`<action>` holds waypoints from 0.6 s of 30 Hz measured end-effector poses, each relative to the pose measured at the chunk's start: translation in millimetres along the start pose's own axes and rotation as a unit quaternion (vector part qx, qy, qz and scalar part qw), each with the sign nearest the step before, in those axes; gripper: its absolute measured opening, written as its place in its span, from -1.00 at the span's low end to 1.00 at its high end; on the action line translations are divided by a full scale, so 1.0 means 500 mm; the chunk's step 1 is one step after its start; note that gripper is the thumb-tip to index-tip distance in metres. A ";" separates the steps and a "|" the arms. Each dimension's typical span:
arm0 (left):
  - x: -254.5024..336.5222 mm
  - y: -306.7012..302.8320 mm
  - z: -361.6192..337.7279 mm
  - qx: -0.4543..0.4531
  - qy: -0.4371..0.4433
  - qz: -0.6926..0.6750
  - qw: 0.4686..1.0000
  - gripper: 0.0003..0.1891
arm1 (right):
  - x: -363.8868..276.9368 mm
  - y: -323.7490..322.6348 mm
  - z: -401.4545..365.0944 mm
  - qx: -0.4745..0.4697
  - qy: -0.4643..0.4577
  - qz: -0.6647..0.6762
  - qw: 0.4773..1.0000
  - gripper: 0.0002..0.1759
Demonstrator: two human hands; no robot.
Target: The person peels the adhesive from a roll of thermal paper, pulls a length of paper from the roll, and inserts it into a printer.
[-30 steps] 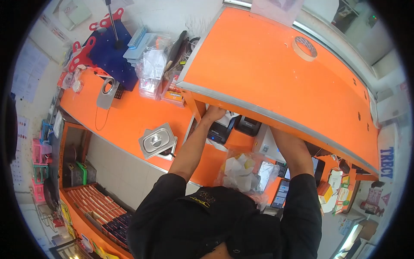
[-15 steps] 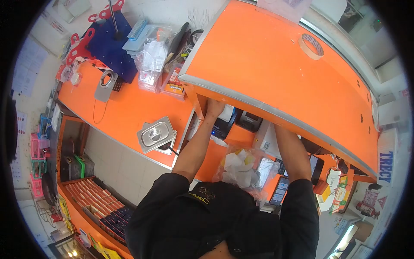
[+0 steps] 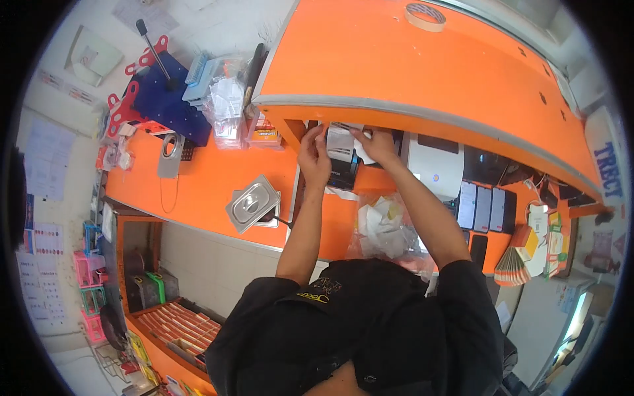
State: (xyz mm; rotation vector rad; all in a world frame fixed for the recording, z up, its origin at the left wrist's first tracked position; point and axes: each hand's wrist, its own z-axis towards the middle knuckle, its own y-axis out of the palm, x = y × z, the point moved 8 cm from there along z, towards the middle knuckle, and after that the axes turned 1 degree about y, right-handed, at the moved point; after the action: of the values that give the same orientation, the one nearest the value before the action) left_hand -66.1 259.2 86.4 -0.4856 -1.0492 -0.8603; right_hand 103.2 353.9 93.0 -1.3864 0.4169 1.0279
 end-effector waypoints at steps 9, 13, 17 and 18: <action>-0.065 -0.002 -0.314 -0.187 -0.008 0.154 0.970 -0.55 | -0.014 0.005 0.036 -0.016 -0.015 -0.031 0.999 -0.54; -0.113 0.001 -0.419 -0.298 -0.030 0.237 0.924 -0.30 | -0.028 0.002 0.047 0.014 -0.058 0.073 0.996 -0.53; -0.180 -0.040 -0.485 -0.322 -0.108 0.325 0.882 -0.13 | -0.029 0.010 0.062 0.006 -0.074 0.018 0.997 -0.45; -0.195 -0.052 -0.493 -0.348 -0.152 0.328 0.865 -0.06 | -0.027 0.016 0.067 0.000 -0.080 -0.013 0.997 -0.43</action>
State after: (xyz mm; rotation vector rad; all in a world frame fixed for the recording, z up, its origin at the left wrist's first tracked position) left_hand 25.3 105.0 -110.5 -1.5394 -0.7321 -0.5209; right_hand 79.0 379.3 105.5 -1.2962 0.2801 1.1083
